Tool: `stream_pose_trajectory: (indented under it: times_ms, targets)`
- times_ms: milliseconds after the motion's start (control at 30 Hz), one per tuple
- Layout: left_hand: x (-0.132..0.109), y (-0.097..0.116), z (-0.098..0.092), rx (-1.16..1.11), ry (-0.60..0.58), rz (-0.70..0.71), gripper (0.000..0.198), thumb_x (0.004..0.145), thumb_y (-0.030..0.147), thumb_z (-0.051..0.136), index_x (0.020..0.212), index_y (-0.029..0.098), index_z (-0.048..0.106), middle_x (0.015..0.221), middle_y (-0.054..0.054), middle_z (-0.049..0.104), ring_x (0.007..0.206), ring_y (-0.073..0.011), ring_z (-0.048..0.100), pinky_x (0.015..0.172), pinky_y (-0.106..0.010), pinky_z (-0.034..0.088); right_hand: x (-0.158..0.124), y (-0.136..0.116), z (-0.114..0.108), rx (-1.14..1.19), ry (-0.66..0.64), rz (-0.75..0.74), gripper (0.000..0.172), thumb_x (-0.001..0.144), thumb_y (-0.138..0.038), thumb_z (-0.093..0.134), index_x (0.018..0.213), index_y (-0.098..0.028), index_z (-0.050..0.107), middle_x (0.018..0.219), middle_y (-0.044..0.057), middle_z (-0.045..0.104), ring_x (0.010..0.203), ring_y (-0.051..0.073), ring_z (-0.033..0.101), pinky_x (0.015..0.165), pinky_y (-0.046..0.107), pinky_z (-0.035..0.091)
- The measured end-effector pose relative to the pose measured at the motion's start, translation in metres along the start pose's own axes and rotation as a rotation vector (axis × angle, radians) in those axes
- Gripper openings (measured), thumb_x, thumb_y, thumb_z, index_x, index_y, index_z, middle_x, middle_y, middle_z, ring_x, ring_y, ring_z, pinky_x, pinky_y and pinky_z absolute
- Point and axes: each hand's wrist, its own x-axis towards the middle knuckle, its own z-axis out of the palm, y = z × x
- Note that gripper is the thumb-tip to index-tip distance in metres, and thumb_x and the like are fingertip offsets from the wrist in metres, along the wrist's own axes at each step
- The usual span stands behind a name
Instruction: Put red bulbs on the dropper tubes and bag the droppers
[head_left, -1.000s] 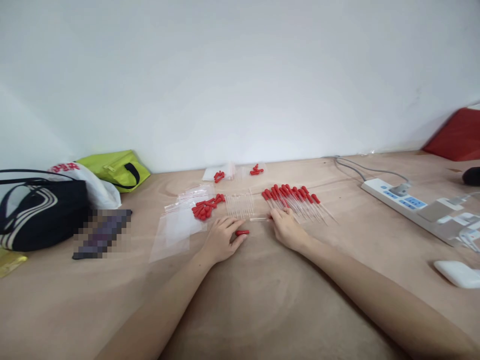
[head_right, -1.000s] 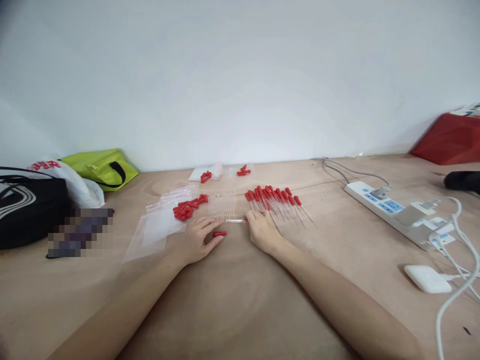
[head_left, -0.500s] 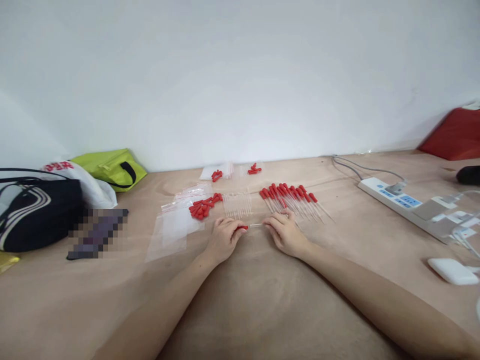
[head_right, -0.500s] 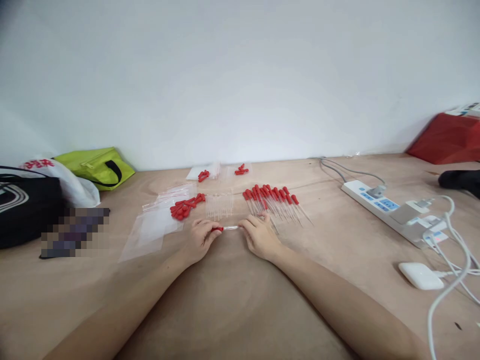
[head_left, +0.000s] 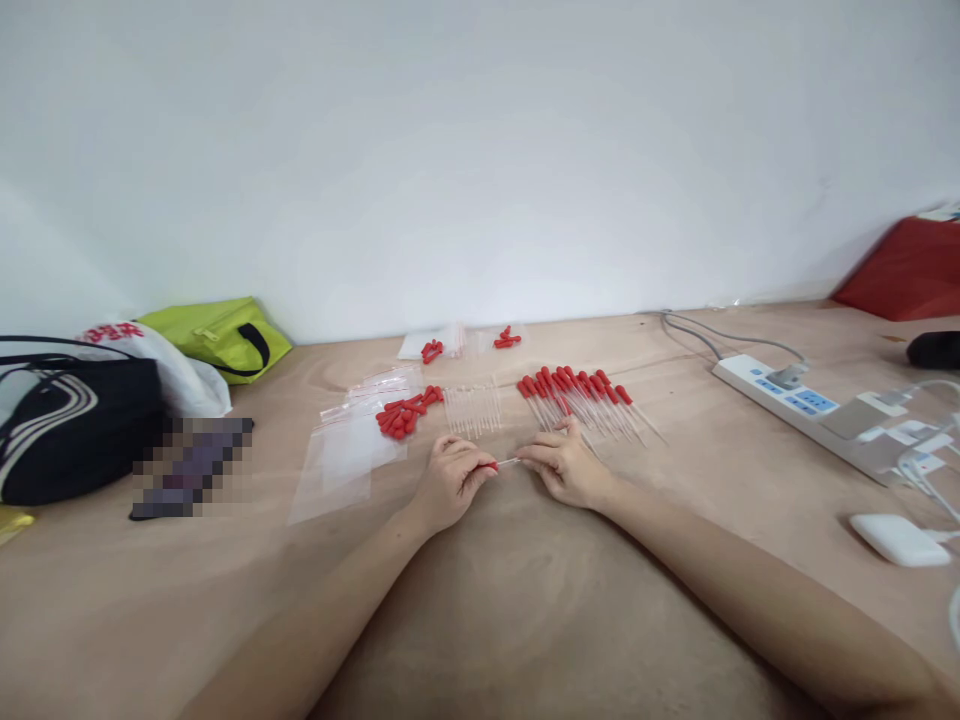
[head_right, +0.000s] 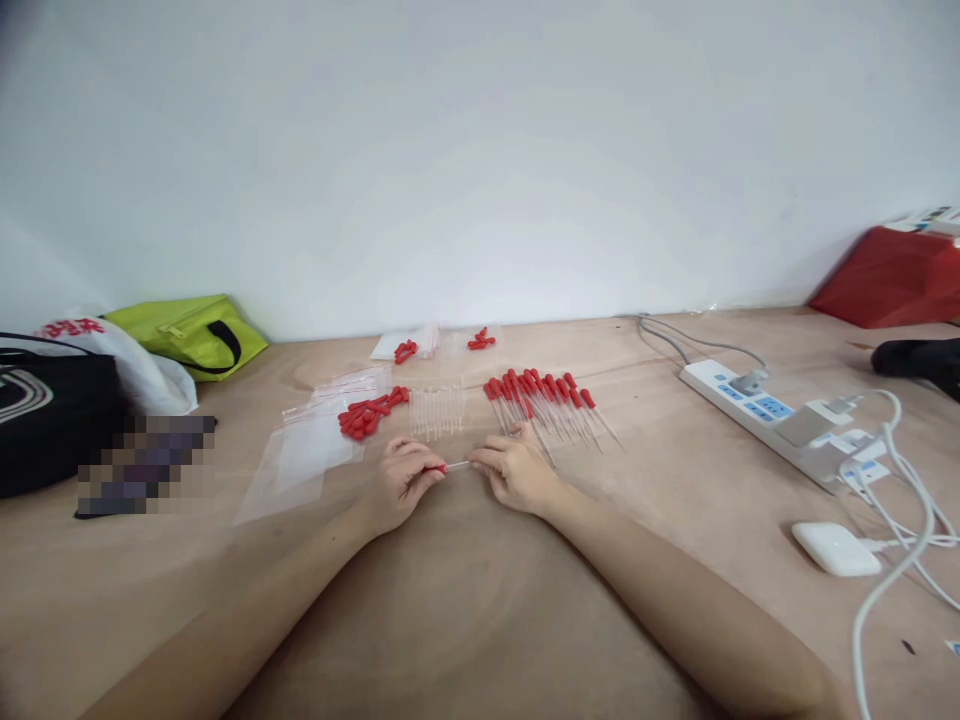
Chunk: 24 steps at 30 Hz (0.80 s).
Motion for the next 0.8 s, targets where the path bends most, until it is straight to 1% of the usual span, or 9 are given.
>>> stream_pose_trajectory:
  times_ms: [133, 267, 400, 533, 667, 800]
  targets:
    - [-0.001, 0.0, 0.002, 0.015, -0.017, 0.015, 0.022, 0.087, 0.03, 0.042, 0.077, 0.021, 0.059, 0.069, 0.002, 0.065, 0.071, -0.0127, 0.057, 0.084, -0.035, 0.03, 0.002, 0.003, -0.002, 0.002, -0.046, -0.034, 0.021, 0.084, -0.018, 0.042, 0.09, -0.019, 0.062, 0.079, 0.002, 0.064, 0.071, 0.012, 0.054, 0.078, 0.034, 0.019]
    - [-0.001, 0.001, 0.002, 0.004, -0.031, 0.036, 0.022, 0.087, 0.031, 0.043, 0.077, 0.021, 0.059, 0.069, 0.002, 0.065, 0.07, -0.0124, 0.057, 0.086, -0.035, 0.029, 0.003, 0.003, -0.005, -0.063, -0.058, -0.049, 0.022, 0.084, -0.019, 0.042, 0.085, -0.019, 0.063, 0.075, 0.001, 0.063, 0.068, 0.011, 0.051, 0.075, 0.033, 0.018]
    - [-0.002, 0.0, 0.003, 0.017, -0.017, 0.049, 0.021, 0.086, 0.032, 0.045, 0.076, 0.021, 0.06, 0.069, 0.002, 0.065, 0.069, -0.0124, 0.057, 0.087, -0.036, 0.028, 0.002, -0.002, -0.005, -0.171, -0.035, -0.071, 0.022, 0.083, -0.019, 0.041, 0.081, -0.019, 0.063, 0.068, 0.001, 0.06, 0.062, 0.011, 0.047, 0.072, 0.032, 0.018]
    - [-0.003, -0.001, 0.004, 0.041, 0.007, 0.084, 0.016, 0.084, 0.03, 0.048, 0.076, 0.02, 0.059, 0.068, 0.002, 0.065, 0.069, -0.0124, 0.057, 0.087, -0.036, 0.029, 0.0, -0.007, -0.001, -0.274, 0.006, -0.113, 0.023, 0.082, -0.016, 0.04, 0.077, -0.016, 0.063, 0.064, 0.001, 0.058, 0.058, 0.01, 0.043, 0.067, 0.031, 0.018]
    - [-0.002, 0.001, 0.004, 0.057, -0.008, 0.109, 0.012, 0.082, 0.027, 0.05, 0.077, 0.02, 0.058, 0.069, 0.002, 0.064, 0.071, -0.0134, 0.056, 0.086, -0.036, 0.032, 0.0, -0.011, 0.005, -0.288, 0.039, -0.14, 0.022, 0.081, -0.015, 0.04, 0.074, -0.016, 0.061, 0.062, 0.001, 0.056, 0.058, 0.01, 0.043, 0.065, 0.03, 0.017]
    - [-0.001, 0.002, 0.005, 0.069, -0.008, 0.092, 0.014, 0.082, 0.028, 0.048, 0.076, 0.02, 0.058, 0.069, 0.001, 0.064, 0.071, -0.014, 0.055, 0.083, -0.035, 0.035, 0.001, -0.013, 0.01, -0.258, 0.043, -0.117, 0.022, 0.082, -0.017, 0.04, 0.074, -0.016, 0.061, 0.061, 0.0, 0.056, 0.056, 0.009, 0.042, 0.064, 0.03, 0.017]
